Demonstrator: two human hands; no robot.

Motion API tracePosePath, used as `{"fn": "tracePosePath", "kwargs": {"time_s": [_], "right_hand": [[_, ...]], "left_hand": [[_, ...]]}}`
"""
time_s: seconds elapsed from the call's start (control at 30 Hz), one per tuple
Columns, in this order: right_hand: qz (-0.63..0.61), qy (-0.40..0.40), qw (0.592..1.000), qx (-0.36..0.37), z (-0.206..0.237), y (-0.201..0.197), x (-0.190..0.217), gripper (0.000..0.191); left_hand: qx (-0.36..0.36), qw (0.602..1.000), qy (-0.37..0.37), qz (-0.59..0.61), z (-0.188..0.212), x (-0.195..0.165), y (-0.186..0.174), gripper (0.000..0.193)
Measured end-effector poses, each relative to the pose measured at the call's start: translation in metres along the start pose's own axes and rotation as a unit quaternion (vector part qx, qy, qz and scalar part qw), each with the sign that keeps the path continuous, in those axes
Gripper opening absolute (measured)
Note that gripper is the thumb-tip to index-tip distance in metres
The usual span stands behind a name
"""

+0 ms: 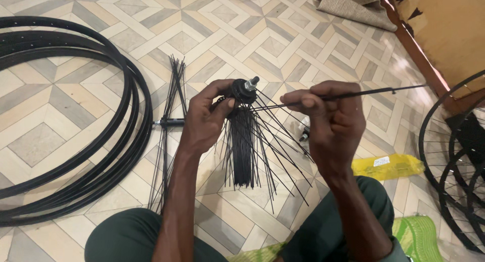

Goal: The person inserts bicycle spokes into the hub flange holes one by one, holding the hub in one hand and feeding spokes with the other. The person continues this process across multiple spokes, arranging them around the hub.

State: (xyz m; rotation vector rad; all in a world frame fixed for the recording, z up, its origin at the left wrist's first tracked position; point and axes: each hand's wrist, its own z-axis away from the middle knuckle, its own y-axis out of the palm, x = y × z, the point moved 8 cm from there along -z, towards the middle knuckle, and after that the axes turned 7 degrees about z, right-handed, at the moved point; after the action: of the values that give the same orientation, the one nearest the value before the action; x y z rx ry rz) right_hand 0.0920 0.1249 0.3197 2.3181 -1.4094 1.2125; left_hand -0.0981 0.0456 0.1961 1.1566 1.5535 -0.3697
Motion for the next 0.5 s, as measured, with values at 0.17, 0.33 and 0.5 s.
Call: {"fn": "tracePosePath", "kwargs": {"time_s": [0.17, 0.33, 0.5], "right_hand": [[0.305, -0.038, 0.935, 0.174, -0.007, 0.018, 0.008, 0.009], [0.256, 0.052, 0.958, 0.120, -0.011, 0.000, 0.008, 0.009], [0.332, -0.020, 0.920, 0.210, -0.010, 0.009, 0.019, 0.011]], "left_hand": [[0.005, 1.000, 0.002, 0.006, 0.001, -0.002, 0.003, 0.032], [0.003, 1.000, 0.015, 0.002, 0.001, -0.007, 0.002, 0.031], [-0.005, 1.000, -0.003, -0.004, 0.002, -0.006, 0.001, 0.032]]}}
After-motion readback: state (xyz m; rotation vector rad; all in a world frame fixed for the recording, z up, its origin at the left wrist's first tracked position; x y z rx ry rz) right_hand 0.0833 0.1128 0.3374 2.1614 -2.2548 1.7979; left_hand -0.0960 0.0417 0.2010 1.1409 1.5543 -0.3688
